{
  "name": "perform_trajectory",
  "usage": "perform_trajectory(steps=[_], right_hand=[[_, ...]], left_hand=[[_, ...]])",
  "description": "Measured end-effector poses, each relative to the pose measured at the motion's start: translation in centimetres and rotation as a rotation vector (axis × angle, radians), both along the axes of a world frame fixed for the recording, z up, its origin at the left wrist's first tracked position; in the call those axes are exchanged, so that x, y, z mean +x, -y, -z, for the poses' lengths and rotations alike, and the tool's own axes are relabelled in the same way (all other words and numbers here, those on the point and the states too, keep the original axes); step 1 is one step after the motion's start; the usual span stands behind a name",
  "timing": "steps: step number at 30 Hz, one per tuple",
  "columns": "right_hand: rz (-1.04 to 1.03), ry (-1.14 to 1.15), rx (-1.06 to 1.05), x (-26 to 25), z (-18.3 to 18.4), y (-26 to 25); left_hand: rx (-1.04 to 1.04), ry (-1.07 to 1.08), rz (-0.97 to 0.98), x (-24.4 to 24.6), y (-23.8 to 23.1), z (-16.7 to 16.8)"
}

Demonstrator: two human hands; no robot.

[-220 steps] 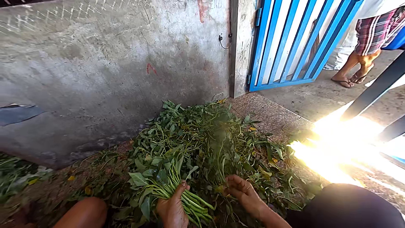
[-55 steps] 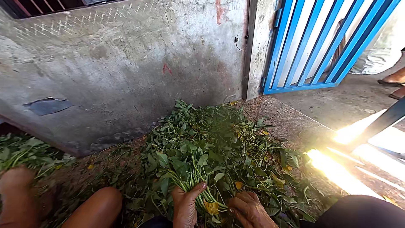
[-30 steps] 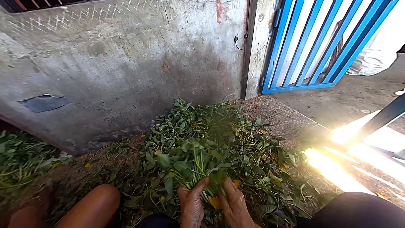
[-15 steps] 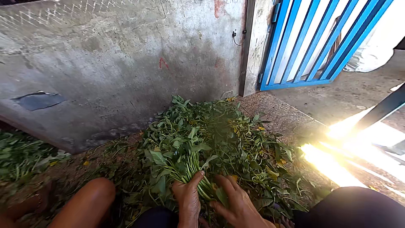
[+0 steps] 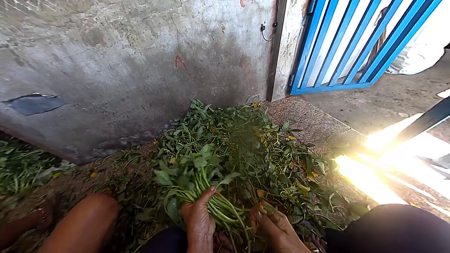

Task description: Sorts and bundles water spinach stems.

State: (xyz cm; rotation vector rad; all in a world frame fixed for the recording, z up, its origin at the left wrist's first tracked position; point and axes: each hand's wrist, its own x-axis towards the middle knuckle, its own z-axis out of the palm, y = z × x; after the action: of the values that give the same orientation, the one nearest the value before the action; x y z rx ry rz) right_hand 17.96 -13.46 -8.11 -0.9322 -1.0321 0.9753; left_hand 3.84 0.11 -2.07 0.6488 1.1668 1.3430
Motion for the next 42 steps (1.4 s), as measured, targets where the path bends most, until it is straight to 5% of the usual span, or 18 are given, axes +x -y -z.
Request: perform_trajectory(steps=[3,6,8,10,15,20,24,28,32,35,42], right_hand=[[-0.319,0.572,-0.31,3.7,0.0,3.2],[-0.742,1.147,-0.947,5.5,-0.7,3.0],[-0.635,1.279,-1.145,5.3,-0.6,1.3],[-0.478,1.308,-1.126,5.6,0.7,-1.7],[-0.202,1.124,-1.227,5.7,8.9,-8.4],[-0.184,1.12,-1.362,4.0,14.7,-8.7],[-0.111,0.892,-1.199,5.3,10.5,-8.5],[0.07,-0.027,-0.654,8.2,5.3,-6.1],[0.238,0.151,-0.737,10.6,4.1,-4.3],[0.325,-0.075,-0.54,9.0,2.0,-2.8],[0.091,-0.383,-0.244,6.3,1.9,-0.5]], left_hand=[[0.061,-0.03,-0.134,-1.7,-1.1,-0.5],[0.166,-0.097,-0.205,-2.4,-1.0,-1.2],[0.201,-0.129,-0.217,-2.2,-0.8,-1.4],[0.197,-0.135,-0.208,-2.0,-0.7,-1.3],[0.143,-0.111,-0.15,-1.1,-0.4,-0.7],[0.107,-0.096,-0.132,-1.0,0.1,-0.7],[0.112,-0.085,-0.139,-1.2,-0.3,-0.6],[0.112,-0.068,-0.106,-0.7,-0.6,-0.3],[0.122,-0.056,-0.08,0.2,-0.3,-0.2],[0.105,-0.065,-0.091,0.5,0.0,0.1],[0.031,-0.069,-0.092,0.8,0.1,0.8]])
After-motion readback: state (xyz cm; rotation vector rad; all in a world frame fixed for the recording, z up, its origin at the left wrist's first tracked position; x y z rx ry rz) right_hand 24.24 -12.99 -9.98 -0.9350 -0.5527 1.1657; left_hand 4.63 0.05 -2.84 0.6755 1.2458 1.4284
